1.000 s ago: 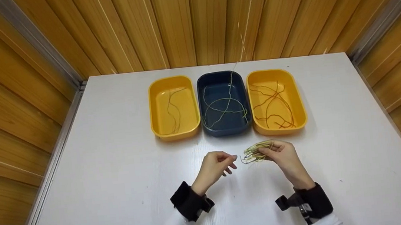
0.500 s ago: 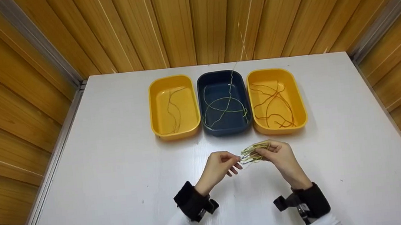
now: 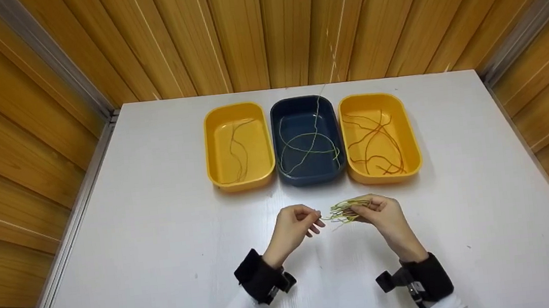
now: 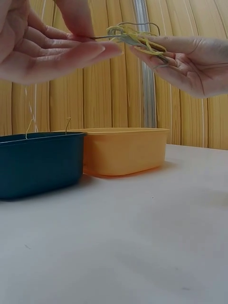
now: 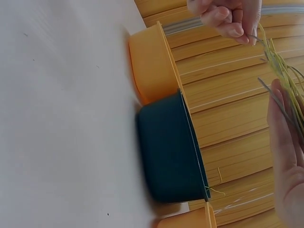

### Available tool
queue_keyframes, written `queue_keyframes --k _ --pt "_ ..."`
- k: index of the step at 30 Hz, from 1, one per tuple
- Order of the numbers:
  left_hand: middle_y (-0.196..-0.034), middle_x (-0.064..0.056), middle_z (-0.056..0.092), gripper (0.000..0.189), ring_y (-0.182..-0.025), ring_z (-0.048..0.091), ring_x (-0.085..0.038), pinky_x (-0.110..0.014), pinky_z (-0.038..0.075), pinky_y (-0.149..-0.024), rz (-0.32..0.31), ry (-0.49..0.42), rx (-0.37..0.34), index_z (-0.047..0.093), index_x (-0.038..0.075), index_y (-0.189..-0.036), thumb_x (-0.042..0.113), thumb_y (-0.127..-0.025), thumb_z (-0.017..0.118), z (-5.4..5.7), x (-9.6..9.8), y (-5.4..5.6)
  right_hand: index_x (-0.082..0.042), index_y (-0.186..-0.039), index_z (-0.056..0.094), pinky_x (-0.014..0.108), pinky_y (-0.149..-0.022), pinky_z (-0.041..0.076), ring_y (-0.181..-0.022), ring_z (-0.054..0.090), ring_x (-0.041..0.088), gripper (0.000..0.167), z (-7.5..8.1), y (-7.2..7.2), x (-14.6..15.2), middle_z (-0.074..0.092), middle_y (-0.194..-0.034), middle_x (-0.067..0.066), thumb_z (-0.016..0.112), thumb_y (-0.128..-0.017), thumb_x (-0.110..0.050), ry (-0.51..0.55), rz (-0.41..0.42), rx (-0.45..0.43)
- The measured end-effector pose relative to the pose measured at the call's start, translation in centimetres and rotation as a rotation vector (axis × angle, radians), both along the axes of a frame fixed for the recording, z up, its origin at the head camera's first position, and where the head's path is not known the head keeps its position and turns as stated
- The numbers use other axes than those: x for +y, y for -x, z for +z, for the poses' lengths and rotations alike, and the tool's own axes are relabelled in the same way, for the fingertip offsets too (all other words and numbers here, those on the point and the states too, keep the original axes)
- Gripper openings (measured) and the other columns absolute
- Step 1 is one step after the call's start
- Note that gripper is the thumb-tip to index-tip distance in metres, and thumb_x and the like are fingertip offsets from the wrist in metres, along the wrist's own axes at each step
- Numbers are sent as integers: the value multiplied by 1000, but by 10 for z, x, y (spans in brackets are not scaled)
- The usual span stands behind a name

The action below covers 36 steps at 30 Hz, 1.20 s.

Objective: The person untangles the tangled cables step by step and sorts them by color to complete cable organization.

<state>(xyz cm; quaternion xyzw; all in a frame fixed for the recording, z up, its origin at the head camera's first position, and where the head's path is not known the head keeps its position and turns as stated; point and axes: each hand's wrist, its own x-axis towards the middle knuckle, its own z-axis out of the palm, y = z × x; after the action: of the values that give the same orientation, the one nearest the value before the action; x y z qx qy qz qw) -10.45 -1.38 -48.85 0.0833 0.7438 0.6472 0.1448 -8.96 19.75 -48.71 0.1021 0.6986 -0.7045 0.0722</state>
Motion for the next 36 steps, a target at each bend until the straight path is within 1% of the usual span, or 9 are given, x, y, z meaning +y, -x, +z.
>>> queue_keyframes --k 4,7,11,15,18,24,26,32,36 --pt "-85 -33 74 21 -58 65 -3 -11 48 -54 36 -8 -6 68 -18 -96 2 -95 62 0 -1 0 11 -109 69 20 -79 63 -78 74 3 16 -1 -1 0 77 -81 -10 62 -96 8 -3 -16 -5" --pt "-85 -32 75 21 -58 61 2 -12 49 -54 62 -14 -2 68 -18 -97 2 -95 62 1 -3 -1 11 -109 70 20 -79 63 -78 74 4 16 -2 -1 1 77 -81 -9 62 -96 7 -1 -26 -12" --pt "-85 -32 74 19 -57 60 2 -11 49 -53 106 -25 13 68 -18 -96 0 -94 61 1 -4 -1 12 -110 70 20 -79 63 -79 74 4 17 -2 -2 3 78 -81 -7 62 -96 7 -15 -47 -24" --pt "-85 -34 74 19 -57 59 3 -10 48 -53 127 -37 13 68 -19 -97 -2 -94 60 1 -6 0 13 -114 68 20 -80 63 -81 75 4 20 -2 -3 5 78 -84 -7 61 -96 6 -23 -43 -28" --pt "-85 -33 74 20 -57 59 3 -10 49 -53 148 -46 17 68 -18 -97 0 -95 60 2 -10 3 12 -113 69 21 -81 63 -80 75 4 19 -1 -3 7 78 -83 -7 62 -96 6 -15 -45 -27" --pt "-84 -32 74 19 -56 60 3 -11 49 -52 258 -41 35 67 -19 -97 -2 -95 59 3 -30 9 5 -105 73 19 -78 63 -77 74 2 15 0 -3 22 77 -77 -10 62 -96 7 -44 -104 -25" --pt "-84 -31 74 19 -55 60 3 -11 49 -52 285 -33 33 67 -20 -98 -3 -95 59 4 -37 11 2 -103 74 19 -77 63 -76 73 1 15 1 -3 27 77 -77 -11 62 -96 7 -54 -118 -23" --pt "-82 -29 75 20 -56 61 2 -13 52 -53 301 -30 51 68 -20 -99 -2 -96 59 6 -51 14 -7 -96 74 19 -79 63 -78 74 1 18 -1 -5 35 77 -78 -12 62 -96 6 -43 -111 -19" --pt "-81 -27 75 20 -56 61 3 -13 52 -54 333 -28 58 68 -20 -99 -2 -95 59 5 -58 14 -6 -97 75 20 -79 63 -78 74 3 18 -2 -7 37 77 -78 -10 62 -96 6 -37 -110 -16"
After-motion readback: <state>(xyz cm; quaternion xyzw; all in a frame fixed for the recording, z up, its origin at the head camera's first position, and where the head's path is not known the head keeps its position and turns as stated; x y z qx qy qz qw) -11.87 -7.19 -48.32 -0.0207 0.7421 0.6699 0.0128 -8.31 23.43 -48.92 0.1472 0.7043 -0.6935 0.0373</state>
